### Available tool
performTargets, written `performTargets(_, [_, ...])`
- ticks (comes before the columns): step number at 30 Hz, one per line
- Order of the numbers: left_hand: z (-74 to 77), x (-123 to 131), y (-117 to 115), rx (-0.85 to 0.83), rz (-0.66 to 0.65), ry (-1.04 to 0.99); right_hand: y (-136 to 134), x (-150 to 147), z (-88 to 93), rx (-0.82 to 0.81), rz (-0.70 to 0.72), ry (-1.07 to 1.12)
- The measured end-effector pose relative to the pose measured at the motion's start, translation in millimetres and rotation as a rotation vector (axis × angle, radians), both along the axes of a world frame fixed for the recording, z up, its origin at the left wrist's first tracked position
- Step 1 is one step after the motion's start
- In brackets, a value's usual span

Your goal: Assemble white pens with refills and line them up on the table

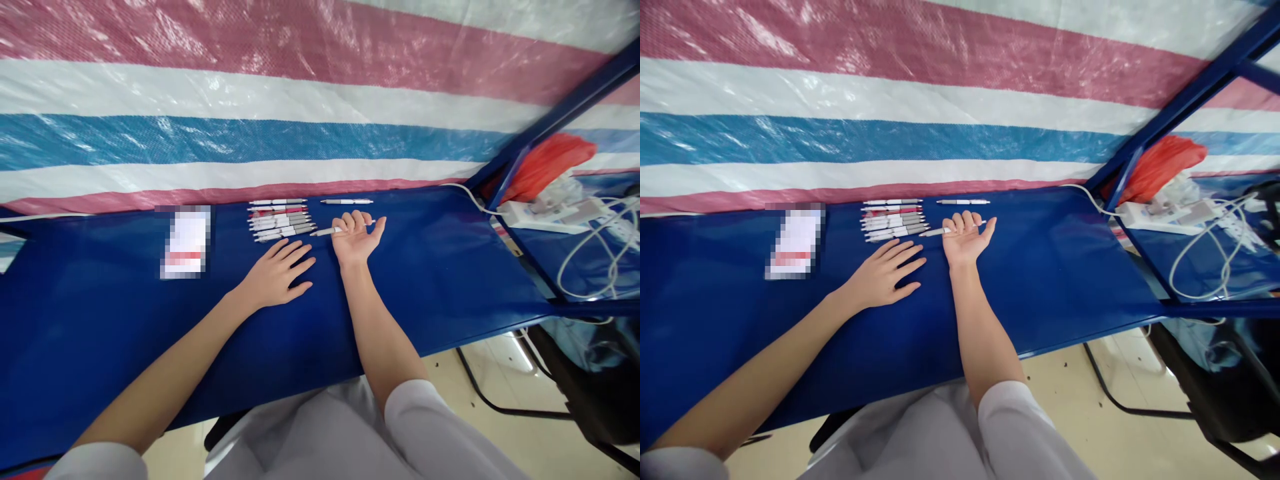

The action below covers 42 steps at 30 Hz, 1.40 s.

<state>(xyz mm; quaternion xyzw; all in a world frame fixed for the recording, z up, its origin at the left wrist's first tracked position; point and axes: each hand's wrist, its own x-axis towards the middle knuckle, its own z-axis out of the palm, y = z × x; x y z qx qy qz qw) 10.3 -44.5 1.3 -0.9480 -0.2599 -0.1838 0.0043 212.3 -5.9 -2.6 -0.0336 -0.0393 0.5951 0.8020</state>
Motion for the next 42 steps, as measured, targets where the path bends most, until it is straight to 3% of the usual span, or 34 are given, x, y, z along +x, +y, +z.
performTargets(4, [5.6, -1, 7, 0.081, 0.043, -0.074, -5, -2, 5.3, -0.007, 0.003, 0.046])
performTargets(8, [18.0, 4, 21, 0.113, 0.171, -0.176, -11, -6, 12.0, 0.006, 0.017, 0.092])
performTargets(12, [28.4, 20, 33, 0.088, 0.119, -0.175, -17, -12, 19.8, -0.015, 0.014, 0.074])
performTargets(17, [33.6, 30, 38, 0.072, 0.079, -0.116, -23, -20, 26.5, -0.125, -0.06, -0.102])
performTargets(22, [37.7, 23, 35, 0.044, 0.11, -0.111, -25, -14, 19.9, -0.229, -0.108, -0.332])
performTargets(25, [38.7, 14, 33, 0.042, 0.13, -0.115, -27, -1, 13.5, -0.346, -0.151, -0.643])
performTargets(28, [38.4, 6, 31, 0.06, 0.154, -0.098, -35, 10, 13.4, -0.4, -0.353, -1.215])
performTargets(30, [38.3, 4, 30, 0.078, 0.166, -0.086, -44, 12, 16.9, -0.284, -0.498, -1.688])
performTargets(33, [39.9, 3, 26, 0.105, 0.176, -0.077, -57, 10, 20.9, 0.044, -0.64, -2.252])
performTargets(36, [43.2, 2, 21, 0.127, 0.176, -0.082, -64, 4, 18.5, 0.333, -0.693, -2.443])
performTargets(42, [43.6, -3, 8, 0.117, 0.178, -0.093, -62, -4, 12.0, 0.4, -0.701, -2.437])
